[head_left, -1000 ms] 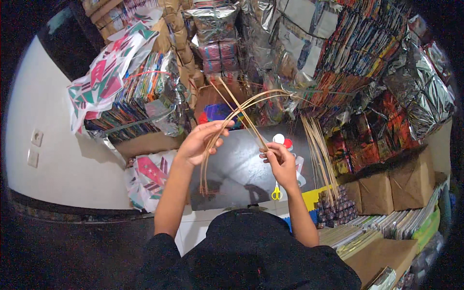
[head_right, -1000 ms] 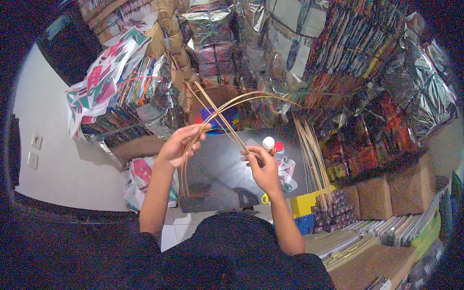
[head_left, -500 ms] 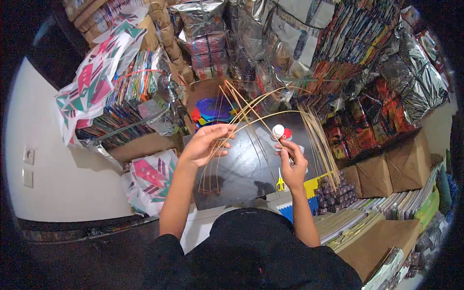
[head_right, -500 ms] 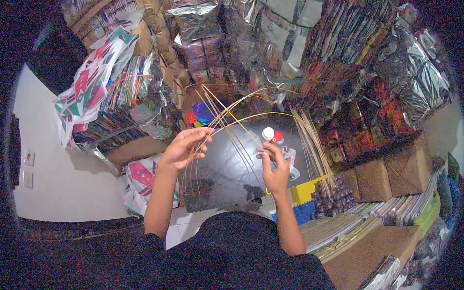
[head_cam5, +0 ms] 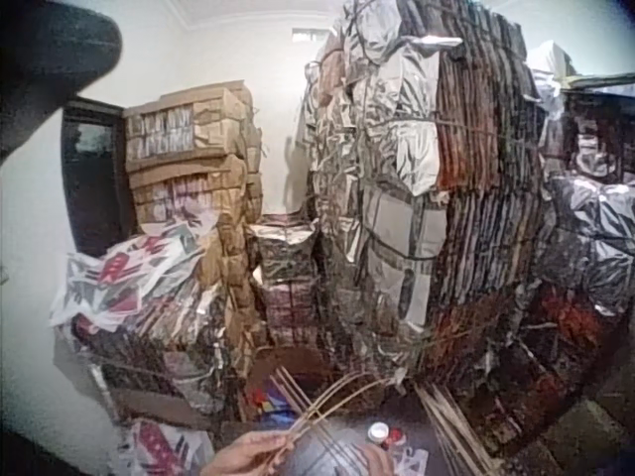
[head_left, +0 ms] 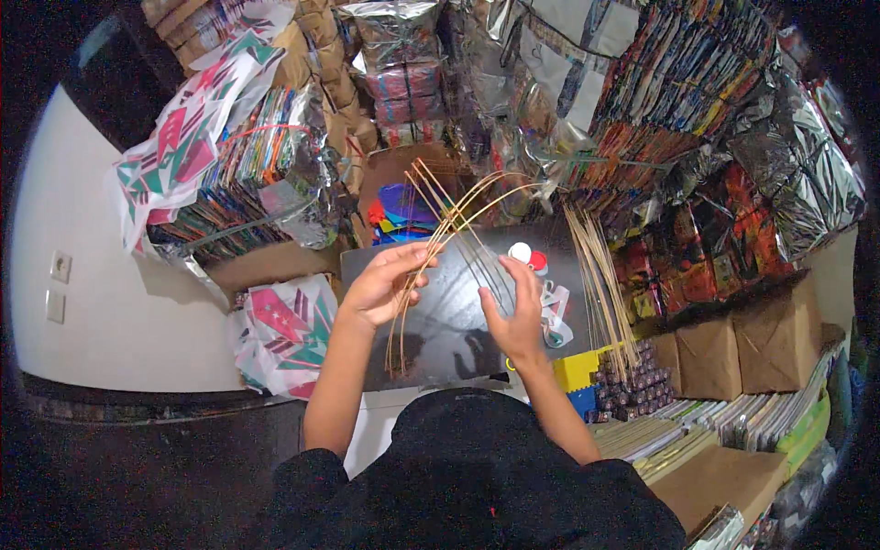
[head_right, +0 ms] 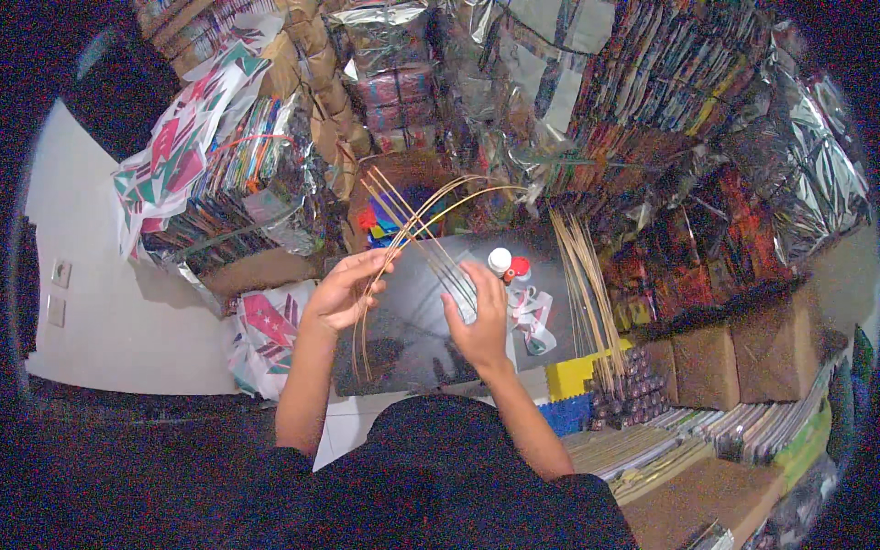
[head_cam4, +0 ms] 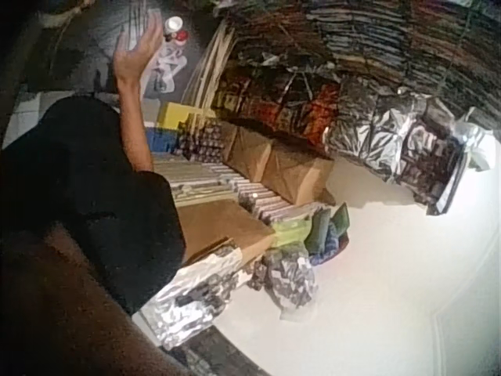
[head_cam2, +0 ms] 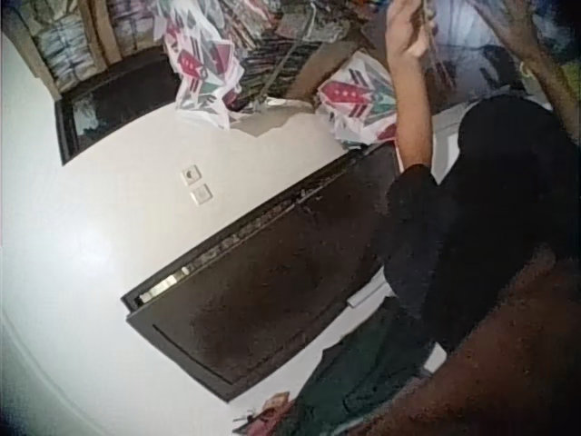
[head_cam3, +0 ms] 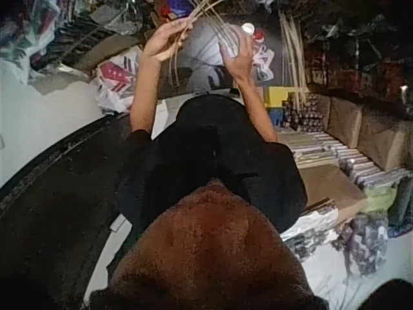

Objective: The person smooths a patterned kite surface on a table using a small tool, then lifts the kite to inspect it. The person then picks up a bundle of thin wooden sticks, separates them, and arranges them on the table.

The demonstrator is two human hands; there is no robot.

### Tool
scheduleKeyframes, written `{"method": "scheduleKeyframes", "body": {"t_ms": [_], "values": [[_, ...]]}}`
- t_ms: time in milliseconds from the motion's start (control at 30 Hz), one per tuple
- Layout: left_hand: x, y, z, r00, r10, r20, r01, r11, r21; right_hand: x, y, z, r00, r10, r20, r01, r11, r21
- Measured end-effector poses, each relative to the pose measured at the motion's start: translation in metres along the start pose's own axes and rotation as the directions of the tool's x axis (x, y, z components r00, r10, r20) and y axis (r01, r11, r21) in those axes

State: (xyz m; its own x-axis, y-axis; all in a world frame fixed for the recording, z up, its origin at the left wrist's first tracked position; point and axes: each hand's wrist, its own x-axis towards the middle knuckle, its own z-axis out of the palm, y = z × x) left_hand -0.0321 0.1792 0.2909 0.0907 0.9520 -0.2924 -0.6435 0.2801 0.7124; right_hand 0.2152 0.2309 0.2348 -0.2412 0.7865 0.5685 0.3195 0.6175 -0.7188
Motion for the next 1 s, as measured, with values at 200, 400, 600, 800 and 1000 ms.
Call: {"method": "scheduleKeyframes", "body": {"t_ms": [200,400,600,800,1000], "values": [[-0.004,-0.02,0.017,0.999,0.026,-0.02,-0.025,0.999,0.038,0.019,0.004,0.017,0.999,-0.009,-0.041,0.017,0.978,0.208],[0.0,-0.034,0.028,0.998,0.042,-0.046,-0.04,0.999,0.032,0.031,0.016,0.024,1.0,-0.014,-0.003,0.014,0.964,0.264],[0.002,-0.042,0.025,0.996,0.042,-0.075,-0.04,0.999,0.028,0.038,0.017,0.024,0.999,0.039,0.035,-0.049,0.938,0.343],[0.0,-0.034,0.022,0.987,0.043,-0.154,-0.03,0.996,0.084,0.04,0.019,0.017,0.995,0.099,0.005,-0.088,0.863,0.497],[-0.005,-0.023,-0.001,0.979,0.105,-0.177,-0.095,0.993,0.064,0.043,0.03,0.003,0.963,0.218,-0.16,-0.049,0.723,0.689]]}}
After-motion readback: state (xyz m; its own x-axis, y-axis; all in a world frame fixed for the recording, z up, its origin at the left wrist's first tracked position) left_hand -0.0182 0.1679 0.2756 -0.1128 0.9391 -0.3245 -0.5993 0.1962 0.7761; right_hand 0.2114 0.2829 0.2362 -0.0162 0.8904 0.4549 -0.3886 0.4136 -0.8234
